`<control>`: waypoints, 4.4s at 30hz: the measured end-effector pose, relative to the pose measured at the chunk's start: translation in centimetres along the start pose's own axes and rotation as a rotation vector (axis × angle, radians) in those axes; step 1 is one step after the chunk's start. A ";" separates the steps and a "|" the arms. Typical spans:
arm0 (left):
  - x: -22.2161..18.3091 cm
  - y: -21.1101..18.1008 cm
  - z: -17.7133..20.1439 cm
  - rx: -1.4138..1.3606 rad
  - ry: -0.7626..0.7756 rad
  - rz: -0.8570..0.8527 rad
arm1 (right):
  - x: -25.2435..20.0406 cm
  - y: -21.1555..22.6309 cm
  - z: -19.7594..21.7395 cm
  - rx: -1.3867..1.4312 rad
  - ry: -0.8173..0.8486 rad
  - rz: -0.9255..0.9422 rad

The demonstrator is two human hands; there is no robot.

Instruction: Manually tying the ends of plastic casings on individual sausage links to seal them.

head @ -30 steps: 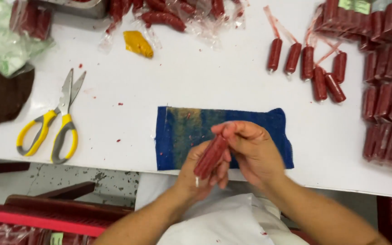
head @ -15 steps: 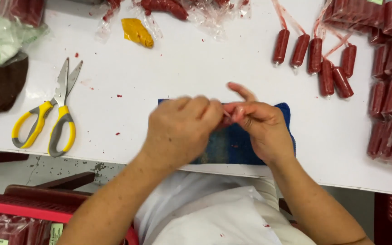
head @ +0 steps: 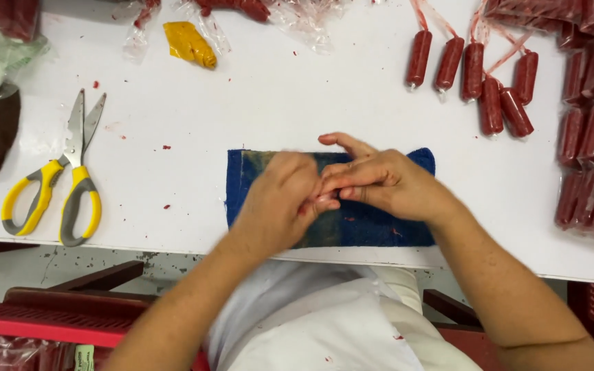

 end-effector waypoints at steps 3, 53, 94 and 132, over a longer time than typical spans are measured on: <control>-2.7 -1.8 -2.0 0.255 -0.199 0.042 | -0.4 -1.8 -1.8 0.199 -0.251 -0.012; -1.2 2.3 4.6 -1.071 -0.207 0.690 | 6.8 -1.0 -2.2 1.178 -0.761 0.047; 0.8 0.5 3.8 -0.324 0.165 0.711 | 5.9 5.7 1.7 -1.334 0.066 0.728; 5.4 5.0 15.7 -0.592 -0.849 0.157 | 21.8 1.9 -4.0 0.036 -0.119 0.295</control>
Point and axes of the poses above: each hand's wrist, its own x-axis towards the middle knuckle, its own z-axis out of the back of the hand, y = z × x, the point moved 2 cm from there along x, towards the middle knuckle, and after that the axes turned 2 degrees about x, right-handed, at the moved point
